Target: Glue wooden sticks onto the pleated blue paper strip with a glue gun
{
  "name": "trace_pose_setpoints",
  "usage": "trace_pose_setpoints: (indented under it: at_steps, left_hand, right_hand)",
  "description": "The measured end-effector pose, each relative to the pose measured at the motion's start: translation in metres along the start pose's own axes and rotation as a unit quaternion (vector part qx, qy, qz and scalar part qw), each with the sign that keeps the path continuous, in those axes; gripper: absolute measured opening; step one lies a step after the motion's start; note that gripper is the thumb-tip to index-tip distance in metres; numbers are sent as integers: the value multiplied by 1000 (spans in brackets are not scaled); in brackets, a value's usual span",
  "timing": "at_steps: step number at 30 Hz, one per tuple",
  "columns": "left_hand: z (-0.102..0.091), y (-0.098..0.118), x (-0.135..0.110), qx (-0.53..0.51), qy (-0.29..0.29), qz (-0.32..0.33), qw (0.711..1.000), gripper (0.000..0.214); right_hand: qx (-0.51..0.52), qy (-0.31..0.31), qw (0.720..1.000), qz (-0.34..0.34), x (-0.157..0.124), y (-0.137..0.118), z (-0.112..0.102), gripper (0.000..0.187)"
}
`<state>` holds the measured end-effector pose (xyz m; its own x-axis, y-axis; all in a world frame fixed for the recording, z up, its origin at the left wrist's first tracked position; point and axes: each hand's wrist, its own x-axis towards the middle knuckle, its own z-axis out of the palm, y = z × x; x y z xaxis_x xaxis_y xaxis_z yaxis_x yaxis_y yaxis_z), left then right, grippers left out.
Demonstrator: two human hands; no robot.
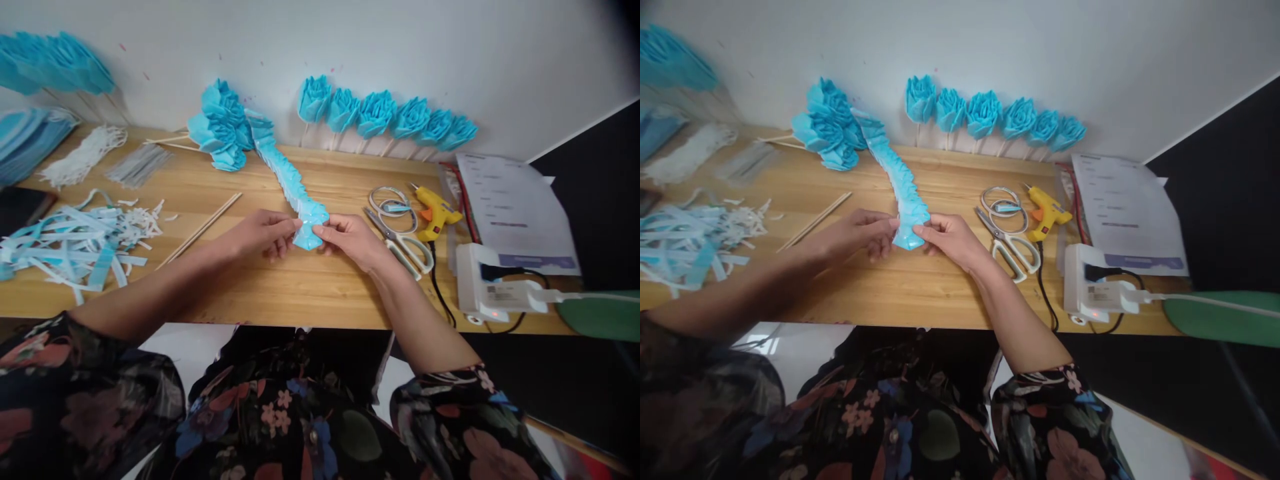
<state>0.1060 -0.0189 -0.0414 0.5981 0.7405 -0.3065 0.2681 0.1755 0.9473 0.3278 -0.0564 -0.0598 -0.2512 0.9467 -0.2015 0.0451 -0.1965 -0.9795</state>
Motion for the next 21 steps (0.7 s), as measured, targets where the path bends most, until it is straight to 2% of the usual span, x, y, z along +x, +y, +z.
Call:
trace_pose_setpoints:
  at_steps: [4, 13, 16, 19, 21]
  left_hand:
    - [0, 2, 5, -22, 14, 8, 1000, 28]
    - [3, -2, 6, 13, 14, 70, 997, 29]
    - [1, -4, 4, 61, 11, 68, 996, 30]
    - [0, -4, -2, 150, 51, 80, 984, 32]
    - [0, -2, -6, 209, 70, 88, 972, 35]
  right_hand:
    - [0, 12, 1000, 5, 0, 2, 0, 53]
    - [-22, 25, 999, 2, 4, 6, 1, 50]
    - [-39, -3, 999, 9, 7, 7, 0, 49]
    - [-66, -45, 997, 11, 4, 3, -7, 46]
    - [-136, -26, 990, -14, -4, -4, -16, 39]
